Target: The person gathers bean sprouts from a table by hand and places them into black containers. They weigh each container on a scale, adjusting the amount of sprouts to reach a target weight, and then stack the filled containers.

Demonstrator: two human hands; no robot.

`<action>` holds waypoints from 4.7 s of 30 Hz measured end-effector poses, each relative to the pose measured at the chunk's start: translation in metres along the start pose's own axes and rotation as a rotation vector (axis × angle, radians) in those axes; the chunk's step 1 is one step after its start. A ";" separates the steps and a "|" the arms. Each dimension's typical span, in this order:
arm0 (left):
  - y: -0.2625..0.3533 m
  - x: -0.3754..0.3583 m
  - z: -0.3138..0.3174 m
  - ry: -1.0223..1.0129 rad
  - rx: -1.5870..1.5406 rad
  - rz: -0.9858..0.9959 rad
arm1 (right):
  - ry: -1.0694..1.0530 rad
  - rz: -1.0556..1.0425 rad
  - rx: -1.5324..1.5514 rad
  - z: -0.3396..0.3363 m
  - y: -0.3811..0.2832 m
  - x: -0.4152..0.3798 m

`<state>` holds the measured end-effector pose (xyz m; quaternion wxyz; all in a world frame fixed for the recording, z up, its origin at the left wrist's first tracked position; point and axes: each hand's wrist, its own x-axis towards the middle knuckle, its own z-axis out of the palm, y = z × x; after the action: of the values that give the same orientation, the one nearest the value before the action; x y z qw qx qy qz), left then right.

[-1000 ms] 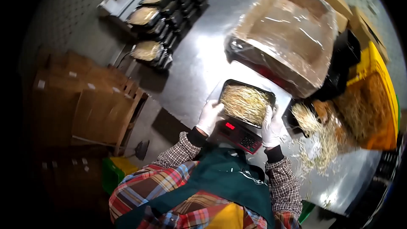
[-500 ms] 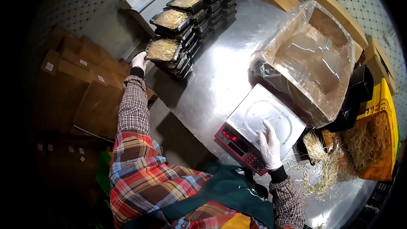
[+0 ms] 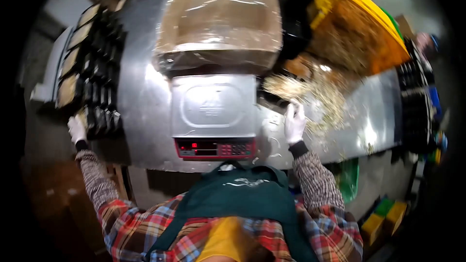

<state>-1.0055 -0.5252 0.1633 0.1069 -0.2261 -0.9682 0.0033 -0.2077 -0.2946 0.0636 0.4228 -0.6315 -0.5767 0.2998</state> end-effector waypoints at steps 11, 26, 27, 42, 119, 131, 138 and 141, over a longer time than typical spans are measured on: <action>0.216 -0.172 -0.077 0.587 -0.786 0.449 | -0.108 0.587 0.524 -0.009 0.149 0.079; 0.499 -0.514 -0.036 -1.279 -1.936 0.110 | -0.392 0.129 0.206 -0.145 0.013 0.043; 0.495 -0.513 -0.017 -1.220 -1.936 0.059 | -0.308 -0.029 -0.020 -0.151 0.008 0.043; 0.279 -0.309 0.026 -0.284 -1.169 0.019 | 0.121 0.191 -0.678 -0.230 0.339 0.184; 0.573 -0.675 -0.013 -0.624 -0.348 1.130 | -0.728 -0.471 -0.548 -0.248 0.219 0.099; 0.599 -0.724 -0.039 -0.898 -0.998 0.782 | -0.668 -0.207 0.007 -0.248 0.176 0.076; 0.564 -0.703 -0.051 -0.608 -0.544 1.221 | -0.668 -0.349 -0.259 -0.269 0.194 0.064; 0.553 -0.705 -0.037 -0.612 -0.332 1.199 | -0.801 -0.240 -0.535 -0.273 0.209 0.058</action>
<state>-0.1397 -0.3396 0.0244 -0.2273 -0.7245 -0.6503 -0.0226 0.1369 -0.2848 0.0128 0.0225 -0.4823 -0.8191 0.3097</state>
